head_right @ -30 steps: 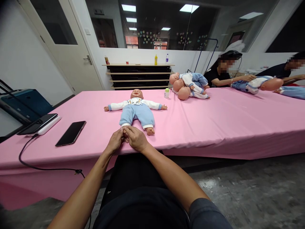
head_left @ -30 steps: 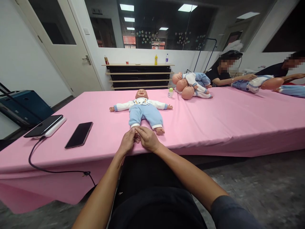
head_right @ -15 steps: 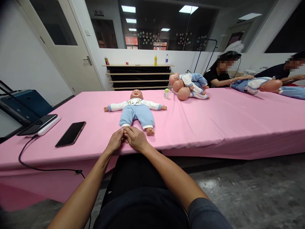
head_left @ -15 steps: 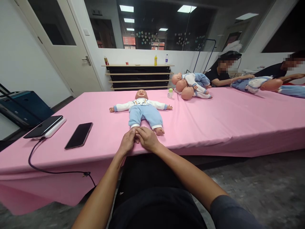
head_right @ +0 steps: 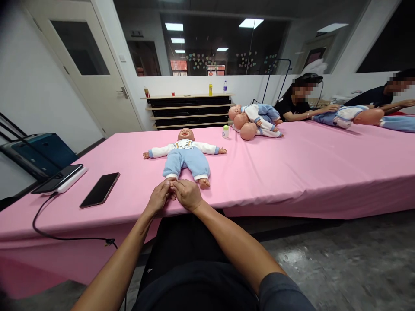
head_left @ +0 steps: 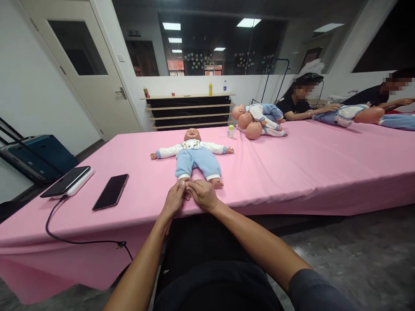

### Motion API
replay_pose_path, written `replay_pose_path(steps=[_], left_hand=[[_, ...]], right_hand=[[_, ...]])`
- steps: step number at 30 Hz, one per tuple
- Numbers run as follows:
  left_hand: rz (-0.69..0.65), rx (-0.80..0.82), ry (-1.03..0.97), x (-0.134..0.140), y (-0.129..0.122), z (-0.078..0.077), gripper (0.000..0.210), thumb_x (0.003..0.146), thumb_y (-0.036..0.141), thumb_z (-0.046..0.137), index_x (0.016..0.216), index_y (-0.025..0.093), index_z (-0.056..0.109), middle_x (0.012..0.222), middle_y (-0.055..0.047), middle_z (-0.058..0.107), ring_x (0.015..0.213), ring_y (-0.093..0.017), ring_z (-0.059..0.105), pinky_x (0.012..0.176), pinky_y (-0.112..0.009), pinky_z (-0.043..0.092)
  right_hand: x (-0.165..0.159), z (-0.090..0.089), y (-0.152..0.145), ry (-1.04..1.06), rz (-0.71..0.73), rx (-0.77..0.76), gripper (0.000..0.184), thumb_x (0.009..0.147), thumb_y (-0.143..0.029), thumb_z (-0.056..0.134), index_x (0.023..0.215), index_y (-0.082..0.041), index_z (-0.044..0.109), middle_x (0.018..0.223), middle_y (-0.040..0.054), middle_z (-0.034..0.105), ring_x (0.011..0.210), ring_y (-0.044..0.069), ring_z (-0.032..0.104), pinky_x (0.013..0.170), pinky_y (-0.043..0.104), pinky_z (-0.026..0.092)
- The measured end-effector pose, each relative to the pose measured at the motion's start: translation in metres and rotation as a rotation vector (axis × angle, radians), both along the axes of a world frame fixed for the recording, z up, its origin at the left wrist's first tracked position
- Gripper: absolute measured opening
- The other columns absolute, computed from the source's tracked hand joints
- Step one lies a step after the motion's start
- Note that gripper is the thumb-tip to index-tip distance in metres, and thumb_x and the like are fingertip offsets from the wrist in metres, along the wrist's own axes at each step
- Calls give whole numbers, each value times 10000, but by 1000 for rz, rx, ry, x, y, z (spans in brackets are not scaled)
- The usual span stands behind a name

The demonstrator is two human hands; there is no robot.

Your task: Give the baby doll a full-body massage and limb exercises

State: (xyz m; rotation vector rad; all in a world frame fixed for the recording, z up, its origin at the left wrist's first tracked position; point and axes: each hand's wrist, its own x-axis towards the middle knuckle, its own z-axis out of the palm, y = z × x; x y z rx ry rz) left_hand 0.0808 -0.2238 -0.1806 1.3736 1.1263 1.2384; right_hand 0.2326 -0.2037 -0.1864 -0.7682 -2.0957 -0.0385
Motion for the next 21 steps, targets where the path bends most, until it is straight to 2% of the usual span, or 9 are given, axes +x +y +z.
replay_pose_path(steps=[5, 8, 14, 16, 19, 21], left_hand=[[24, 21, 64, -1, -2, 1, 638, 868, 594, 383, 1290, 131, 506, 911, -83, 643, 617, -88, 561, 585, -226, 493], [29, 3, 95, 0, -3, 4, 666, 871, 617, 335, 1287, 127, 512, 912, -84, 646, 621, -87, 555, 587, -222, 488], [20, -22, 53, 4, -7, 10, 685, 824, 608, 458, 1334, 151, 469, 1099, -112, 610, 670, -96, 539, 577, -226, 483], [52, -15, 73, 5, -8, 12, 695, 796, 604, 509, 1318, 145, 483, 1143, -125, 598, 716, -113, 565, 583, -221, 486], [153, 52, 182, 4, -10, 16, 669, 758, 595, 571, 1272, 168, 529, 1237, -117, 569, 897, -169, 612, 663, -229, 519], [197, 51, 239, 2, -12, 21, 661, 757, 587, 579, 1290, 200, 516, 1194, -96, 598, 872, -168, 629, 676, -246, 533]], right_hand=[[-3, 5, -2, -4, 37, 14, 311, 902, -233, 486, 1192, -149, 559, 1152, 112, 592, 1054, 180, 543, 896, 307, 469], [-3, 5, -2, 9, 34, 35, 255, 907, -212, 467, 1128, -152, 579, 1089, 100, 615, 992, 167, 566, 863, 294, 474], [1, 6, -6, 69, -22, 92, 206, 912, -250, 463, 1045, -153, 588, 1017, 98, 630, 950, 173, 583, 822, 303, 476], [1, 8, -8, 88, -41, 90, 213, 910, -254, 453, 1046, -153, 583, 1005, 97, 625, 925, 179, 582, 798, 308, 480], [3, 14, -13, 93, -40, 98, 220, 902, -241, 439, 1057, -158, 571, 998, 96, 613, 909, 183, 575, 776, 313, 487], [5, 18, -16, 116, -57, 92, 227, 892, -225, 441, 1071, -160, 564, 1000, 99, 605, 927, 186, 572, 784, 316, 493]])
